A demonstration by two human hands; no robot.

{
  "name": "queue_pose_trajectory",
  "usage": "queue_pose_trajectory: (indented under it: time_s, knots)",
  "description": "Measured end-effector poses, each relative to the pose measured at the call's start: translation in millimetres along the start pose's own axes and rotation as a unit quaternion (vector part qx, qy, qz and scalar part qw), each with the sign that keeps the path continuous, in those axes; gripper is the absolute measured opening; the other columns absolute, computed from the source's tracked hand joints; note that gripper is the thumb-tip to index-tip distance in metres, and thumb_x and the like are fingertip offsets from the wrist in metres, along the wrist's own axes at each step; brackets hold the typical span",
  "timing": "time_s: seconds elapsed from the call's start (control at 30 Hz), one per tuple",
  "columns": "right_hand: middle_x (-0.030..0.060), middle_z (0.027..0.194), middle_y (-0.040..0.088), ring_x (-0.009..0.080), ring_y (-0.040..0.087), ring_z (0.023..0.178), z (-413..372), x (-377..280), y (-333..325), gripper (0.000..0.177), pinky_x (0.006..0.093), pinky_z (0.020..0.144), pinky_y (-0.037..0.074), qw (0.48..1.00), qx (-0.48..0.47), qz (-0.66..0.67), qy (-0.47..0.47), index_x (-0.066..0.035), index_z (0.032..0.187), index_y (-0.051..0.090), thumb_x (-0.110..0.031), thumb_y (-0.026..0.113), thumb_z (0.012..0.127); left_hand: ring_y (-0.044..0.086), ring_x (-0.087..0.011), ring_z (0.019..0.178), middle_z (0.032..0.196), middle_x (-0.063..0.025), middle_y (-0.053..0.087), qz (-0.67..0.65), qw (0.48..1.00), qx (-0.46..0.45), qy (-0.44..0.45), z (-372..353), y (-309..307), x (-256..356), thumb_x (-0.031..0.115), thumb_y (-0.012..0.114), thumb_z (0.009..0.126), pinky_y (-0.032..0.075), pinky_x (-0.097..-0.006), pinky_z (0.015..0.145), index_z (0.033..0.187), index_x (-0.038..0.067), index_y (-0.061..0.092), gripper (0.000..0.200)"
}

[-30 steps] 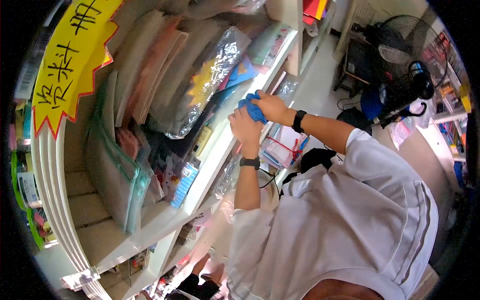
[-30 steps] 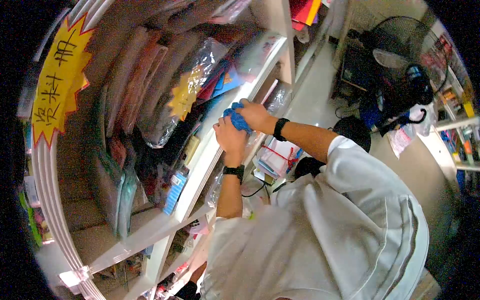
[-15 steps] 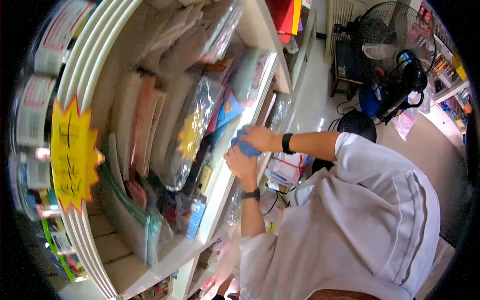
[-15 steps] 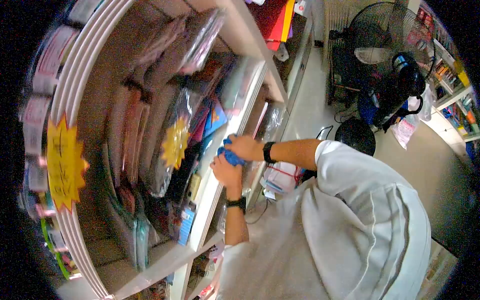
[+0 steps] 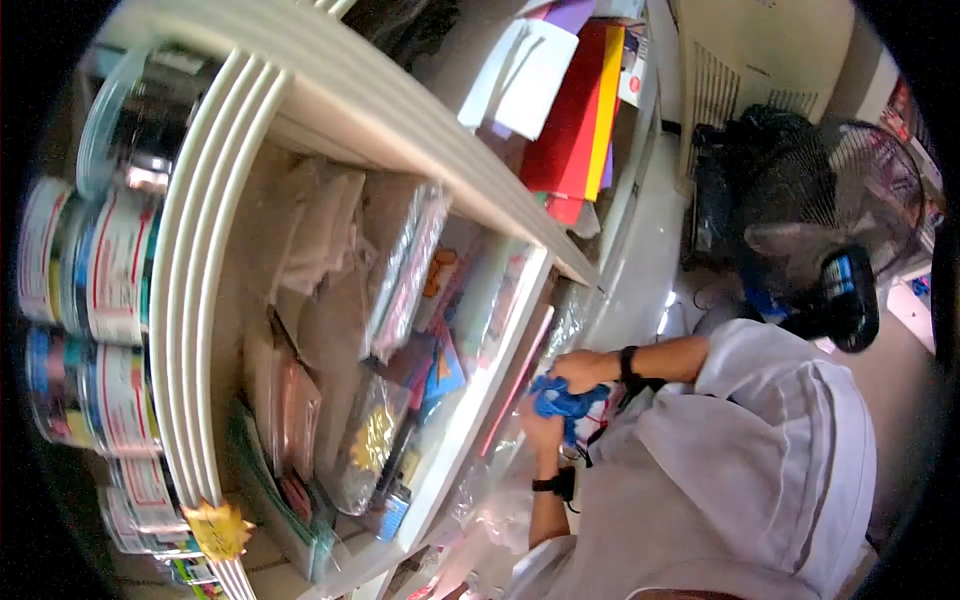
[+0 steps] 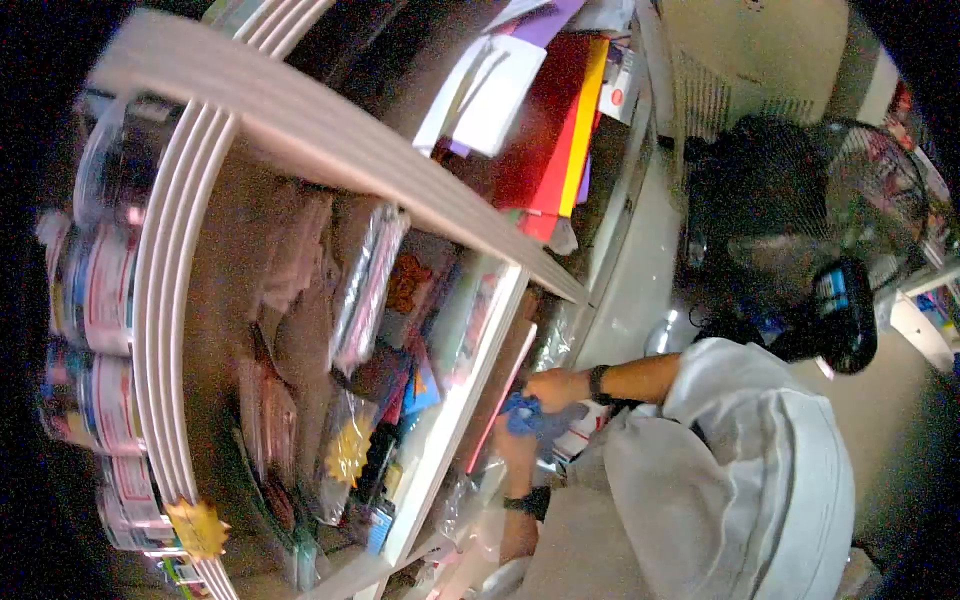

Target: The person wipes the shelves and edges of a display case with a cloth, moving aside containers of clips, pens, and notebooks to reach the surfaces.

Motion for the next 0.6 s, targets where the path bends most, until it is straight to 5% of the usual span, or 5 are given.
queue_pose_trajectory:
  time_s: [0.1,0.23,0.33,0.47,0.6]
  knots:
    - [0.0194,0.099,0.062,0.0406,0.062,0.097,-31.0,41.5,-66.1,0.034,0.0486,0.081,0.051,0.996,0.04,0.035,0.071,-0.01,0.105,0.067,-0.017,0.064,0.072,0.054,-0.04,0.115,0.119,-0.0199,0.06,-0.001,0.995,-0.087,0.046,36.8,39.3,72.4,0.008,0.068,0.069,0.041,-0.0445,0.102,0.119,0.004,0.064,0.05]
    - [0.02,0.107,0.058,0.0392,0.06,0.105,-54.3,23.2,-190.4,0.045,0.0421,0.091,0.049,0.968,0.209,0.11,0.082,-0.01,0.119,0.066,-0.003,0.061,0.075,0.054,-0.0394,0.118,0.126,-0.0204,0.058,-0.005,0.99,-0.002,0.138,109.1,27.5,173.2,0.011,0.074,0.073,0.043,-0.043,0.101,0.125,0.006,0.062,0.053]
    - [0.0178,0.123,0.057,0.0349,0.059,0.115,-77.8,-20.4,-276.8,0.057,0.0382,0.098,0.047,0.9,0.409,0.148,-0.025,-0.012,0.129,0.062,-0.001,0.066,0.074,0.055,-0.0403,0.117,0.126,-0.0213,0.058,0.033,0.959,0.1,0.264,145.6,-3.8,258.4,0.014,0.078,0.076,0.043,-0.0472,0.101,0.126,0.008,0.063,0.052]
    - [0.0215,0.133,0.051,0.0394,0.051,0.125,-107.2,-70.4,-342.9,0.062,0.0435,0.108,0.039,0.827,0.543,0.108,-0.098,-0.01,0.132,0.061,-0.006,0.072,0.071,0.056,-0.0425,0.117,0.126,-0.0182,0.06,0.047,0.891,0.178,0.415,151.9,-41.8,366.5,0.015,0.079,0.077,0.042,-0.0518,0.102,0.12,0.009,0.065,0.046]
    - [0.0239,0.136,0.046,0.0413,0.047,0.127,-108.7,-75.9,-354.0,0.064,0.0468,0.11,0.035,0.752,0.621,0.085,-0.205,-0.01,0.135,0.059,-0.02,0.079,0.075,0.049,-0.0411,0.126,0.131,-0.011,0.058,0.026,0.842,0.212,0.495,146.3,-52.2,378.0,0.01,0.076,0.075,0.04,-0.0532,0.104,0.112,0.016,0.067,0.038]
Point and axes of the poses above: each hand's wrist, its own z-axis towards the middle knuckle, its own y-axis out of the palm, x = y × z, the point moved 10 cm from there along z, towards the middle knuckle
